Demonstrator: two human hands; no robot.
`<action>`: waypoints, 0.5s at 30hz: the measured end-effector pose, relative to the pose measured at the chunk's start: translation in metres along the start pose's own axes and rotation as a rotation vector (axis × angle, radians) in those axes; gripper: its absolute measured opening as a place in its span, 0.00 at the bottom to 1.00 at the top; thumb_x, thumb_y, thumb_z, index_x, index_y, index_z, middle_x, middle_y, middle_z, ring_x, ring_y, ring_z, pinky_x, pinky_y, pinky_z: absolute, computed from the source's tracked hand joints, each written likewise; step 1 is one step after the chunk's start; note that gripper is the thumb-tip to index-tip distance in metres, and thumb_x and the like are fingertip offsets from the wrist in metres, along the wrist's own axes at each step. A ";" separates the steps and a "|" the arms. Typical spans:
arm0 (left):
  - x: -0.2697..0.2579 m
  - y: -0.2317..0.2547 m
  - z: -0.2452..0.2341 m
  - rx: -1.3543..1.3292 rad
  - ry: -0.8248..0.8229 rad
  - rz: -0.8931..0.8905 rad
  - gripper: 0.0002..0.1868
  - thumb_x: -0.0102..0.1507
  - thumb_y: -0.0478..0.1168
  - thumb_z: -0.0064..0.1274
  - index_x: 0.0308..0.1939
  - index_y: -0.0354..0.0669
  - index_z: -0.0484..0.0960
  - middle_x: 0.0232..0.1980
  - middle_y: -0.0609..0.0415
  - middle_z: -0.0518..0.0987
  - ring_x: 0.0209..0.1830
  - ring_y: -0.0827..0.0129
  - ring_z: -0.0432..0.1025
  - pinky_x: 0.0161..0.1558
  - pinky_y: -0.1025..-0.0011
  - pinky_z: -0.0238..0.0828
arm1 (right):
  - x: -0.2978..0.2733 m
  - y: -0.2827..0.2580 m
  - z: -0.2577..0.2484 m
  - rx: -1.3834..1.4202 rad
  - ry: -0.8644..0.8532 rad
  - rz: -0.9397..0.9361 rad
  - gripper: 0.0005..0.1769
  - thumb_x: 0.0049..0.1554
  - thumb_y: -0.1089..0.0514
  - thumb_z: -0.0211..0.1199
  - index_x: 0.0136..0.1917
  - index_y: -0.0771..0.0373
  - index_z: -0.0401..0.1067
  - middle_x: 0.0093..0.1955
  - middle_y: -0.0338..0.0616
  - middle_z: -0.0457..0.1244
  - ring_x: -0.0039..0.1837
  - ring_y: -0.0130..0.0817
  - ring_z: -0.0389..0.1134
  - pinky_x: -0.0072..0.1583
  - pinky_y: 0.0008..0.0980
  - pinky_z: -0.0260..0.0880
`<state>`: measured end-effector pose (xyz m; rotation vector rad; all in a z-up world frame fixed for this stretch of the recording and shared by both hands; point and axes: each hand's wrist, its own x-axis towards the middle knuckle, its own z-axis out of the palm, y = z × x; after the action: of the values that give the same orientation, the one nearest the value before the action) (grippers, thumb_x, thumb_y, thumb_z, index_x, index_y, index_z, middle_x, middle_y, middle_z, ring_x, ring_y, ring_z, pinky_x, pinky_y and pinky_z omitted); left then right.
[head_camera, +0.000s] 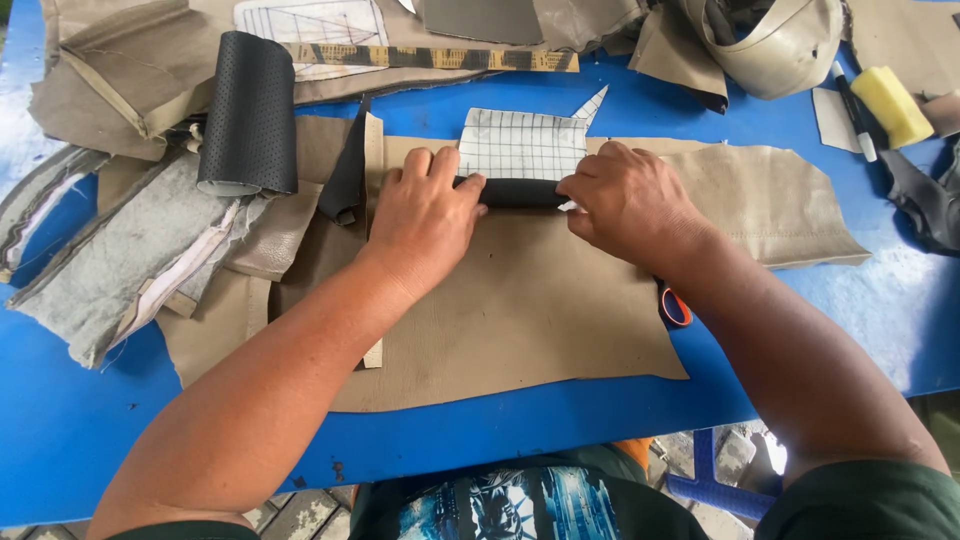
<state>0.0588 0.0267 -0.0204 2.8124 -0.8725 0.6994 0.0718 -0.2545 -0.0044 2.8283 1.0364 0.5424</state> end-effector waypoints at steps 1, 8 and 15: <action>-0.002 0.005 -0.008 0.000 0.003 0.001 0.15 0.59 0.49 0.65 0.47 0.50 0.87 0.45 0.52 0.68 0.47 0.53 0.68 0.37 0.59 0.72 | -0.003 -0.005 -0.008 -0.003 0.001 0.000 0.07 0.48 0.49 0.65 0.36 0.50 0.71 0.38 0.33 0.63 0.48 0.36 0.67 0.47 0.38 0.71; -0.038 0.051 -0.046 0.009 -0.063 0.208 0.17 0.62 0.46 0.61 0.48 0.36 0.83 0.41 0.47 0.72 0.39 0.57 0.67 0.37 0.61 0.67 | -0.041 -0.046 -0.029 0.099 0.061 -0.066 0.08 0.53 0.47 0.64 0.37 0.50 0.72 0.34 0.33 0.61 0.42 0.36 0.67 0.40 0.36 0.69; -0.046 0.077 -0.033 -0.159 -0.341 0.172 0.42 0.59 0.67 0.56 0.63 0.35 0.76 0.53 0.39 0.70 0.47 0.50 0.68 0.41 0.56 0.73 | -0.018 -0.043 -0.079 0.644 -0.025 0.010 0.18 0.46 0.64 0.69 0.51 0.65 0.75 0.43 0.53 0.66 0.48 0.55 0.69 0.46 0.48 0.72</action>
<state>-0.0304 -0.0058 -0.0141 2.7767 -1.1763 0.1534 0.0046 -0.2365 0.0551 3.3628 1.4025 0.1874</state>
